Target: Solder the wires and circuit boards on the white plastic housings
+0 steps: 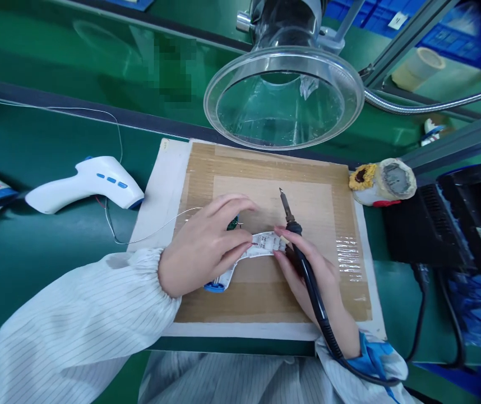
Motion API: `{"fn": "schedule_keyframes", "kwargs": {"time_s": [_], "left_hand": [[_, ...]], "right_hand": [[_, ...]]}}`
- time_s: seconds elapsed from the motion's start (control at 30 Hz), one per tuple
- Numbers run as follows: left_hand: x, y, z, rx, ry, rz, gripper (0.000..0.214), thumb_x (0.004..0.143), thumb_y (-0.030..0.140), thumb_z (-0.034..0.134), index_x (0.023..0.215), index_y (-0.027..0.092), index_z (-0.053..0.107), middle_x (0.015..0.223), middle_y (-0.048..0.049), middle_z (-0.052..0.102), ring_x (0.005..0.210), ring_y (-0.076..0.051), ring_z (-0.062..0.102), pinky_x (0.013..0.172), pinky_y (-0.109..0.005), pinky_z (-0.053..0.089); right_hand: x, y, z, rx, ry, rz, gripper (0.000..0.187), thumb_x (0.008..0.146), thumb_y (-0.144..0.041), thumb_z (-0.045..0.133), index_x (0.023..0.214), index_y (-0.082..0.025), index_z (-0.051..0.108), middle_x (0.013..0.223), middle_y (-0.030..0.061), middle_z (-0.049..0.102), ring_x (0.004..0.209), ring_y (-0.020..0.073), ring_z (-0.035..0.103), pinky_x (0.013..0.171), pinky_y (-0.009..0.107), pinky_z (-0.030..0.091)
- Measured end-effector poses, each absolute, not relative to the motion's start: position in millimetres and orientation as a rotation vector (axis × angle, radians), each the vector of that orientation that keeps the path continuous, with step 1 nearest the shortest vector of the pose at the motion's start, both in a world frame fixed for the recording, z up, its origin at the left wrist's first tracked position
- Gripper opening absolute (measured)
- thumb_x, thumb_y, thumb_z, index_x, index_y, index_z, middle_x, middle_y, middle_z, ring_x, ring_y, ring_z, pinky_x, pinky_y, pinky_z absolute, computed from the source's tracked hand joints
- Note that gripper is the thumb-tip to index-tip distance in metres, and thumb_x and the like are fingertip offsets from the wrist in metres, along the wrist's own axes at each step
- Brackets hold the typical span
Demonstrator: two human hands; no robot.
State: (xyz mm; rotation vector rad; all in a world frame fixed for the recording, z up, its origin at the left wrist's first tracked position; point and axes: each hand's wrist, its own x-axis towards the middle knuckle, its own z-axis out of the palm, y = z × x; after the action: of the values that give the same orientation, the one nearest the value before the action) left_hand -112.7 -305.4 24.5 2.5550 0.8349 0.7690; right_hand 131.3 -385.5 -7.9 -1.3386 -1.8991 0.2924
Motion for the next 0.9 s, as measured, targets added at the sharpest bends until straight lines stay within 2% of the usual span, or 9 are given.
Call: {"fn": "schedule_keyframes", "kwargs": {"time_s": [0.2, 0.3, 0.4, 0.5, 0.6, 0.7, 0.9], "left_hand": [[-99, -313, 16, 2.259, 0.982, 0.917, 0.022, 0.107, 0.012, 0.061, 0.09, 0.018, 0.073, 0.138, -0.015, 0.073, 0.137, -0.031, 0.068, 0.118, -0.052, 0.057], [-99, -314, 14, 2.22, 0.981, 0.881, 0.022, 0.108, 0.014, 0.061, 0.092, 0.02, 0.075, 0.142, -0.0143, 0.071, 0.14, -0.031, 0.065, 0.12, -0.052, 0.055], [-104, -312, 15, 2.205, 0.964, 0.838, 0.022, 0.109, 0.015, 0.061, 0.093, 0.02, 0.076, 0.144, -0.0139, 0.07, 0.141, -0.03, 0.065, 0.121, -0.051, 0.053], [-106, -311, 15, 2.2, 0.955, 0.829, 0.023, 0.109, 0.016, 0.061, 0.093, 0.02, 0.076, 0.145, -0.0141, 0.069, 0.142, -0.03, 0.064, 0.121, -0.05, 0.052], [-106, -311, 14, 2.202, 0.954, 0.829, 0.023, 0.109, 0.017, 0.061, 0.094, 0.02, 0.077, 0.145, -0.0144, 0.068, 0.142, -0.03, 0.063, 0.121, -0.049, 0.052], [-105, -311, 14, 2.197, 0.957, 0.816, 0.023, 0.109, 0.017, 0.061, 0.094, 0.019, 0.077, 0.144, -0.0148, 0.068, 0.14, -0.03, 0.064, 0.122, -0.049, 0.051], [-104, -311, 16, 2.179, 0.967, 0.799, 0.024, 0.109, 0.017, 0.06, 0.092, 0.019, 0.077, 0.143, -0.0148, 0.068, 0.14, -0.03, 0.064, 0.122, -0.049, 0.05]], "right_hand": [[129, -386, -5, -1.317, -1.881, 0.316, 0.042, 0.109, -0.016, 0.071, 0.148, -0.03, 0.068, 0.133, 0.0056, 0.088, 0.117, 0.021, 0.088, 0.099, 0.031, 0.074], [133, -396, -4, -1.377, -1.704, 0.344, 0.031, 0.111, -0.023, 0.07, 0.141, -0.028, 0.074, 0.115, 0.0035, 0.091, 0.104, 0.022, 0.09, 0.094, 0.035, 0.075], [140, -406, -4, -1.342, -1.488, 0.333, 0.023, 0.114, -0.036, 0.067, 0.13, -0.025, 0.08, 0.09, 0.0017, 0.086, 0.077, 0.0202, 0.085, 0.073, 0.036, 0.071], [144, -411, -3, -1.277, -1.431, 0.358, 0.021, 0.114, -0.036, 0.066, 0.116, -0.025, 0.085, 0.077, 0.0001, 0.078, 0.06, 0.0162, 0.073, 0.056, 0.032, 0.059], [145, -413, -2, -1.316, -1.433, 0.399, 0.019, 0.112, -0.031, 0.067, 0.111, -0.027, 0.085, 0.073, -0.0017, 0.074, 0.062, 0.0163, 0.071, 0.059, 0.032, 0.058], [145, -414, -4, -1.35, -1.443, 0.408, 0.019, 0.112, -0.03, 0.067, 0.109, -0.029, 0.085, 0.077, -0.0017, 0.077, 0.067, 0.0161, 0.073, 0.063, 0.032, 0.059], [145, -414, -4, -1.361, -1.409, 0.414, 0.019, 0.11, -0.031, 0.069, 0.104, -0.028, 0.086, 0.069, -0.0029, 0.073, 0.057, 0.0146, 0.067, 0.056, 0.03, 0.055]]}}
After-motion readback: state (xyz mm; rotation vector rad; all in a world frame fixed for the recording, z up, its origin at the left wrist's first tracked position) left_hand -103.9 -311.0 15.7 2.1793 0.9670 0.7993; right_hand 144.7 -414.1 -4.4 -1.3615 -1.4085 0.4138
